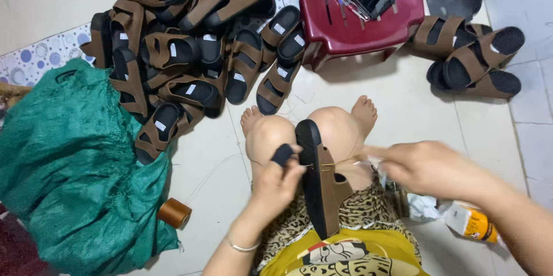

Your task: The person sits on the floor and sews a brown sandal using a needle and thread. They repeatedly pull the thread through the sandal sole and strap to secure them together.

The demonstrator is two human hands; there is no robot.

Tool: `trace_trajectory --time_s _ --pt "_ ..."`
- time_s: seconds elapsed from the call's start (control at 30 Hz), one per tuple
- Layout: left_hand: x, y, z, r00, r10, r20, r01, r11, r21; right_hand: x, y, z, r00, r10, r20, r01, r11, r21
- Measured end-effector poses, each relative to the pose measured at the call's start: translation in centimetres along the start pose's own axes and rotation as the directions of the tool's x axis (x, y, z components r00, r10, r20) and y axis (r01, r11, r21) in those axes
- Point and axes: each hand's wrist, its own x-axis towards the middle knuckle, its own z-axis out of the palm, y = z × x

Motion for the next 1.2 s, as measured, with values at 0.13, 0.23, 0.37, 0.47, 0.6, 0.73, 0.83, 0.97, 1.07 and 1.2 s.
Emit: trace_trajectory --time_s 0.13,0.23,0.37,0.47,0.6,0.73,0.83,0.97,1.07,1.2 --pt "-0.3 -1.7 -2.7 0.961 0.169 -0.219 -0.081 0.929 0.362 -1.0 1.1 0.3 0.970 0.214 0.114 -0.234 0.950 0.209" --pt "-1.0 -0.2 -1.2 0.876 0.448 -0.180 -0.279 0.774 0.568 1.5 -0.8 3.9 0.993 0.028 -0.111 0.045 0.800 0.598" --pt "-1.4 3.2 3.3 0.630 0.760 0.159 -0.674 0.434 0.597 3.7 -3.3 4.3 0.866 -0.201 -0.459 0.497 0.460 0.736" --pt "0.6 0.9 4.9 0.604 0.792 0.092 -0.619 0.394 0.680 4.2 -3.4 4.2 0.894 -0.193 -0.405 0.448 0.438 0.779" --pt "-0.6 0.0 5.3 0.600 0.797 0.072 -0.587 0.377 0.716 3.9 -2.4 5.6 0.953 -0.220 -0.208 0.243 0.146 0.959" --pt "-3.5 1.8 1.8 0.920 0.337 0.200 -0.347 0.938 0.016 4.1 -4.2 6.0 0.957 -0.250 -0.149 0.252 0.454 0.855" --pt "-3.7 3.8 1.1 0.969 0.235 0.076 -0.169 0.856 -0.489 4.9 -6.3 7.6 0.866 -0.275 -0.418 0.474 0.720 0.507" --pt "-1.4 2.7 1.2 0.984 0.023 -0.176 -0.118 0.827 -0.550 7.7 -1.4 9.3 0.465 -0.334 -0.820 0.251 0.938 -0.239" --pt "-1.9 -1.4 1.2 0.975 -0.220 0.011 0.203 0.882 -0.425 8.3 12.4 5.4 0.395 0.068 -0.916 0.081 0.991 0.109" --pt "-3.2 -2.2 0.0 0.812 -0.504 0.294 0.527 0.850 0.002 4.7 14.2 3.2 0.408 0.123 -0.905 -0.163 0.985 0.060"
